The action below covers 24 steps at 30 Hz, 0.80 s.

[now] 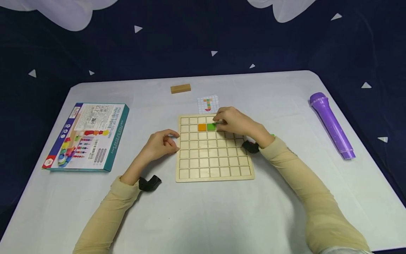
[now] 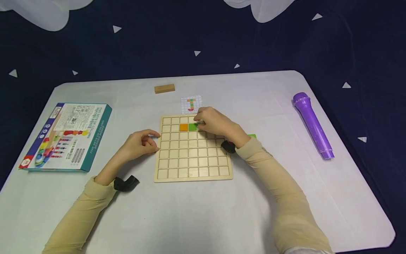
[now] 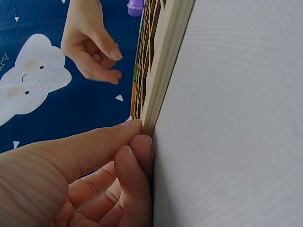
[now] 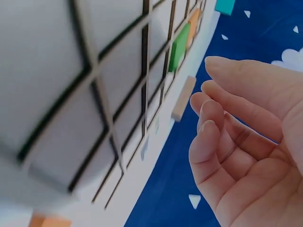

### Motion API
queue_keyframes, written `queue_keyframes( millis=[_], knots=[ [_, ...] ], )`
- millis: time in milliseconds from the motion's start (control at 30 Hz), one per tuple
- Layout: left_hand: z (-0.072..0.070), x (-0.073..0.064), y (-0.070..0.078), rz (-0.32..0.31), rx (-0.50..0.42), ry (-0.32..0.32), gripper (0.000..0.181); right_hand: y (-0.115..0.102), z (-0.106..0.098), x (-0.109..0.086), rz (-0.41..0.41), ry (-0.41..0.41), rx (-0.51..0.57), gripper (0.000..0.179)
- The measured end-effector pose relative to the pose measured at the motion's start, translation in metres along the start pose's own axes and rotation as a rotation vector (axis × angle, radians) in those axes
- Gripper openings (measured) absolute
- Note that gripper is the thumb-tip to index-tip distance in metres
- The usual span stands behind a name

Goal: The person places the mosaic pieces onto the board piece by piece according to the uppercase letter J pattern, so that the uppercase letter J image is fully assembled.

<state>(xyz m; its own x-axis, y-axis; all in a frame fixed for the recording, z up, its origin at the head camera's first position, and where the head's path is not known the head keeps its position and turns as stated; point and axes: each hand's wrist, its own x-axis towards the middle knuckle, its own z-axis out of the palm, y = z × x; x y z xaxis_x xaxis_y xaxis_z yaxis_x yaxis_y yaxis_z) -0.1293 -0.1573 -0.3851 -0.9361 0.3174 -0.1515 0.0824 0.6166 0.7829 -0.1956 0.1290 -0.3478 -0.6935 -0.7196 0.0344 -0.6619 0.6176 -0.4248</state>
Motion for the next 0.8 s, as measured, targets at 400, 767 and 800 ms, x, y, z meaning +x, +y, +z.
queue_keyframes(
  millis=[400,767,800],
  knots=[
    [-0.001,-0.001,-0.001,-0.007,-0.006,0.002,0.041,0.018,-0.017,-0.029,0.032,0.112,-0.008,0.021],
    [0.0,0.0,-0.001,0.002,0.004,0.003,0.041,0.03,-0.021,-0.052,0.103,0.166,-0.044,0.015],
    [0.0,0.0,0.0,0.002,0.003,0.002,0.04,0.031,-0.021,-0.054,0.109,0.169,-0.043,0.015]
  ],
)
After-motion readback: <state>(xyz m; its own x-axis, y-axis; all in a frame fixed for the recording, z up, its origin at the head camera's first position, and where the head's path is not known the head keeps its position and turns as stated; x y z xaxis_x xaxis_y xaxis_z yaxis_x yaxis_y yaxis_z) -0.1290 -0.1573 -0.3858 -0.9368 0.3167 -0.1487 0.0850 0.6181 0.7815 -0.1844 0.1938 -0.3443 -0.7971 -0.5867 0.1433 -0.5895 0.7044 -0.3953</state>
